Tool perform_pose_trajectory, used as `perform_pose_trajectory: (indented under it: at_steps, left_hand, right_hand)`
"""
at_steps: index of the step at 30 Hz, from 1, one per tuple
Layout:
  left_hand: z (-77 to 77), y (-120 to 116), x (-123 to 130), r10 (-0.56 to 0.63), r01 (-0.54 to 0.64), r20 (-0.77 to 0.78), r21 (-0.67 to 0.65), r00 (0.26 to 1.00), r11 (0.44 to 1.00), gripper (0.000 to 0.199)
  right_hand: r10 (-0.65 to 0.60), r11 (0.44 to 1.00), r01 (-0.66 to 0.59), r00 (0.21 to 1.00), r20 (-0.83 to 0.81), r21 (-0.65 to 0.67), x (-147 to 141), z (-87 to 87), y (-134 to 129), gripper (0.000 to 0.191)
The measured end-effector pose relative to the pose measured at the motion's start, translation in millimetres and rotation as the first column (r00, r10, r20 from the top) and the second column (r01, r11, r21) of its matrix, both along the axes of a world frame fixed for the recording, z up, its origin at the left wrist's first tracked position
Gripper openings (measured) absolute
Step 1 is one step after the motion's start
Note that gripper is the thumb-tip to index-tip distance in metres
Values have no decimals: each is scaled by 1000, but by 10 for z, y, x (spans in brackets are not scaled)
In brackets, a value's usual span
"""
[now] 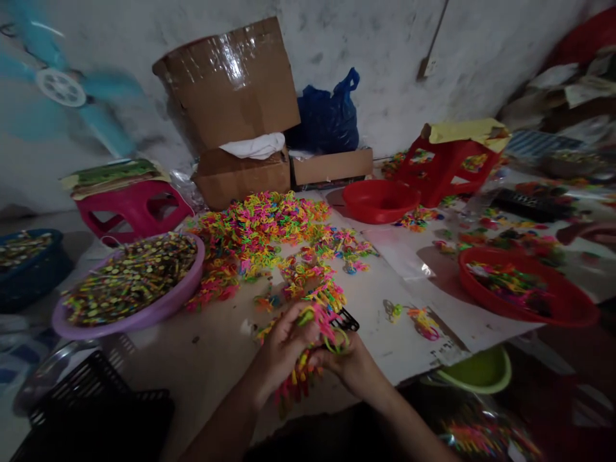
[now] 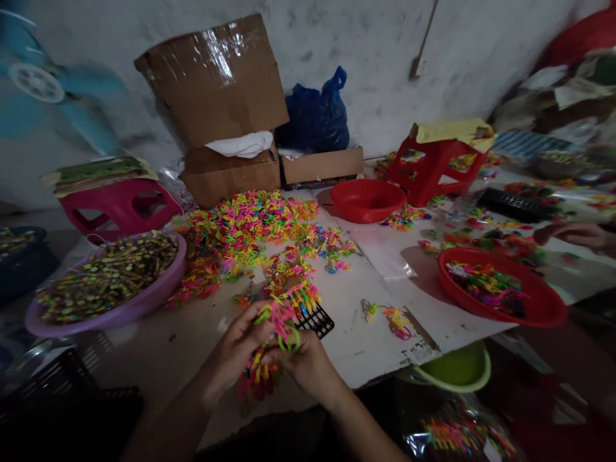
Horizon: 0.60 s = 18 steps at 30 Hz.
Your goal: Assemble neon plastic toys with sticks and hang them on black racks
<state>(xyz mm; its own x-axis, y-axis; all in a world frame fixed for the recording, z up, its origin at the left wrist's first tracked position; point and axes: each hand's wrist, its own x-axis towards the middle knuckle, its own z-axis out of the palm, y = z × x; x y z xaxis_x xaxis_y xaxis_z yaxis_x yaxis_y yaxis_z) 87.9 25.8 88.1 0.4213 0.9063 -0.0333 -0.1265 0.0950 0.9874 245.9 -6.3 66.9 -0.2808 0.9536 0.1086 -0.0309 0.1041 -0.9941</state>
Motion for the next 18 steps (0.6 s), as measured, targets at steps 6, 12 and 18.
perform_pose_trajectory:
  at_steps: [6, 12, 18]
  left_hand:
    - [-117, 375, -135, -31, 33, -86, 22, 996, 999, 30]
    - [-401, 965, -212, 200, 11, -535, 365, 821, 931, 26]
    - [-845, 1468, -709, 280, 39, -656, 427, 701, 904, 33]
  right_hand:
    - [-275, 961, 275, 961, 15, -11, 121, -305, 191, 21]
    - [-348, 928, 354, 935, 68, -120, 392, -506, 551, 31]
    - [-644, 695, 706, 528, 554, 134, 1289, -479, 756, 24]
